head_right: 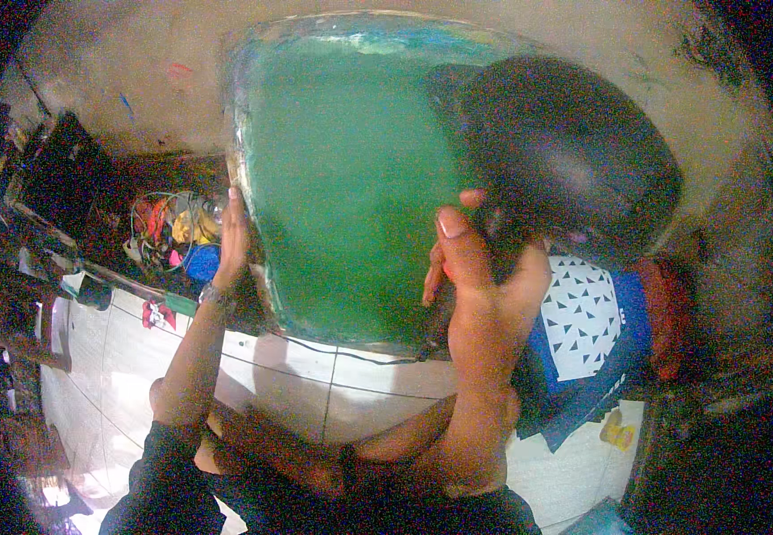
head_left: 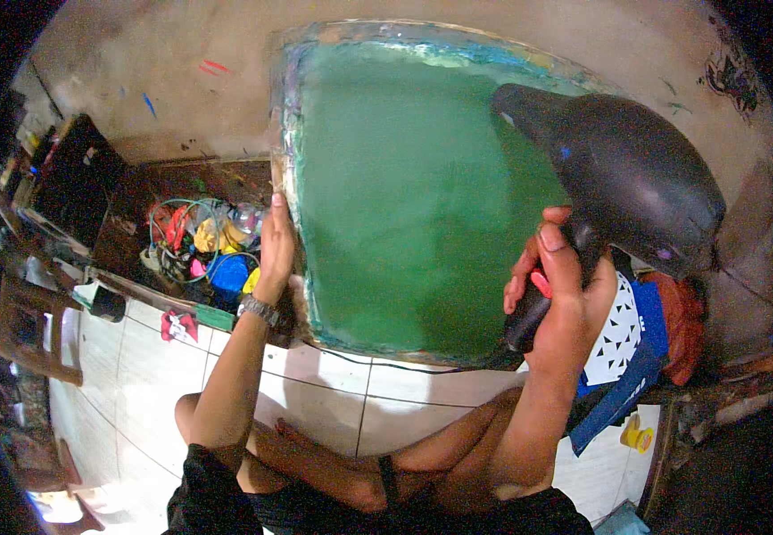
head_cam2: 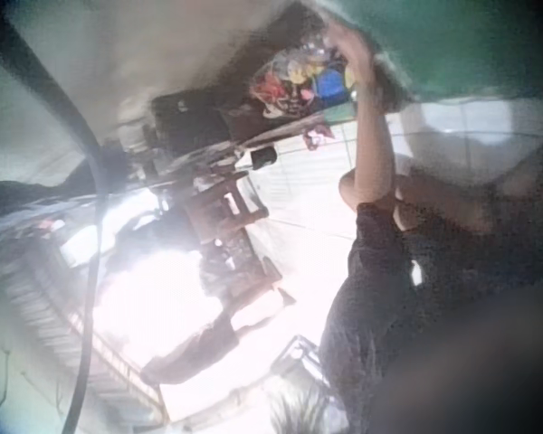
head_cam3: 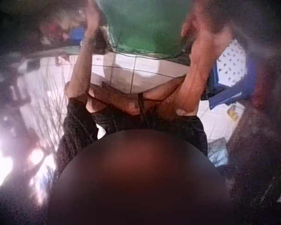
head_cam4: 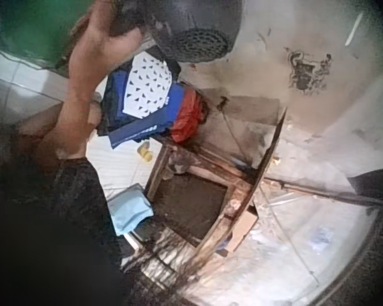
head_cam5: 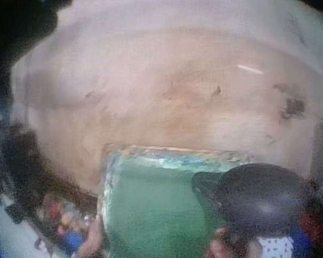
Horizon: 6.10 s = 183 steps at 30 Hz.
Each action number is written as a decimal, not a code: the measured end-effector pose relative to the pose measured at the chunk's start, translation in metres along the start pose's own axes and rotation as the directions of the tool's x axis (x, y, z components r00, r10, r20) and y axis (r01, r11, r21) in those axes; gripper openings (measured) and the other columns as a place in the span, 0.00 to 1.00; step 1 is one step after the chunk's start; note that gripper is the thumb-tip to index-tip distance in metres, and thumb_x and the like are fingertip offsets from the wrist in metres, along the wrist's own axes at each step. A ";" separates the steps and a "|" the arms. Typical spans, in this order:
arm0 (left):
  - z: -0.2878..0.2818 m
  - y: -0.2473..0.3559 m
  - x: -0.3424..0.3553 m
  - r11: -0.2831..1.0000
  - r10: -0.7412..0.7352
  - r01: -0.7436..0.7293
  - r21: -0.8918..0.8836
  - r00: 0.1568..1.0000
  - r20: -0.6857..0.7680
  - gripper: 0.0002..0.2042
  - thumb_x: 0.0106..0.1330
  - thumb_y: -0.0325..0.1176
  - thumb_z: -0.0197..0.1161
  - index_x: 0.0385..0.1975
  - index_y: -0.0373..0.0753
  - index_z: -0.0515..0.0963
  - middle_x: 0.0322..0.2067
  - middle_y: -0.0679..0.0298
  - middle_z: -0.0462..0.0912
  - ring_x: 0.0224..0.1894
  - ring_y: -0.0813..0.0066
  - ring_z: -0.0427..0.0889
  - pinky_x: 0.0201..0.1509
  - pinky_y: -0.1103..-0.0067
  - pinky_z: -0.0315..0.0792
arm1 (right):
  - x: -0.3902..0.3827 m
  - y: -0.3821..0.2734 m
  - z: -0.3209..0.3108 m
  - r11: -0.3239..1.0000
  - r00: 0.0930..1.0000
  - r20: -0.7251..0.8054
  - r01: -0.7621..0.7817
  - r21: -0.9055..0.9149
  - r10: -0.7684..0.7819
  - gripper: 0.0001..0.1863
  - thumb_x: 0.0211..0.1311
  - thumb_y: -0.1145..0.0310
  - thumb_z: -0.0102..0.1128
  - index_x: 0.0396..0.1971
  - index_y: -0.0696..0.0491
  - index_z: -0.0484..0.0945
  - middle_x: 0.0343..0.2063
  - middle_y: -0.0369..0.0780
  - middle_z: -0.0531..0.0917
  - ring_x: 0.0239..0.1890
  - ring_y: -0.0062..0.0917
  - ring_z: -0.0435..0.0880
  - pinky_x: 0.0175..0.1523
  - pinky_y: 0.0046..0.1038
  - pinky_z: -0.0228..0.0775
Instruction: The person uses a hairdryer to dry a green ink screen, then cuts a triangular-patterned stencil with scissors. The screen is set aside and the stencil is trimmed to size.
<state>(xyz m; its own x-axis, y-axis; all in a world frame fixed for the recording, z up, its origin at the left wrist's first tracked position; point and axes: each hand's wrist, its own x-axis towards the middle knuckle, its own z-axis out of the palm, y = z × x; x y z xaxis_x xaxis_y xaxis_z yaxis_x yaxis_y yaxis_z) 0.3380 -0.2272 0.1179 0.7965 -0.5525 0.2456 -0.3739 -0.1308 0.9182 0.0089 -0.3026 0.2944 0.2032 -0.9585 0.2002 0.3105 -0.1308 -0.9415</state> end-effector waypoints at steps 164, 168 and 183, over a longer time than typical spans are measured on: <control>-0.050 -0.038 -0.130 0.889 0.337 -0.407 0.210 0.892 0.302 0.36 0.70 0.20 0.45 0.77 0.38 0.40 0.74 0.41 0.50 0.75 0.44 0.52 0.77 0.65 0.52 | -0.202 0.161 -0.006 0.913 0.896 0.381 -0.064 -0.403 0.230 0.17 0.64 0.70 0.66 0.48 0.58 0.72 0.26 0.35 0.77 0.20 0.16 0.75 0.25 0.22 0.68; -0.050 -0.038 -0.131 0.892 0.328 -0.399 0.215 0.896 0.299 0.36 0.70 0.20 0.45 0.77 0.38 0.40 0.74 0.42 0.50 0.76 0.45 0.52 0.77 0.66 0.51 | -0.202 0.159 -0.004 0.886 0.872 0.438 0.014 -0.464 0.216 0.17 0.64 0.67 0.68 0.48 0.56 0.74 0.28 0.36 0.79 0.21 0.17 0.76 0.26 0.22 0.69; -0.044 -0.029 -0.135 0.882 0.299 -0.390 0.266 0.898 0.323 0.38 0.70 0.19 0.50 0.77 0.40 0.40 0.75 0.46 0.50 0.76 0.46 0.55 0.76 0.65 0.56 | -0.160 0.129 -0.035 0.922 0.996 0.073 0.067 -0.382 -0.041 0.18 0.65 0.71 0.65 0.50 0.60 0.71 0.25 0.36 0.76 0.19 0.19 0.73 0.24 0.24 0.69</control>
<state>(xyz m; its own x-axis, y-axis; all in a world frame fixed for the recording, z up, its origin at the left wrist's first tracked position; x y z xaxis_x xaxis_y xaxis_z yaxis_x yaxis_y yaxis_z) 0.2622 -0.1132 0.0721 0.4495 -0.8014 0.3946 -0.7666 -0.1194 0.6309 -0.0165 -0.1748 0.1313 0.2577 -0.9310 0.2584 -0.0554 -0.2813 -0.9580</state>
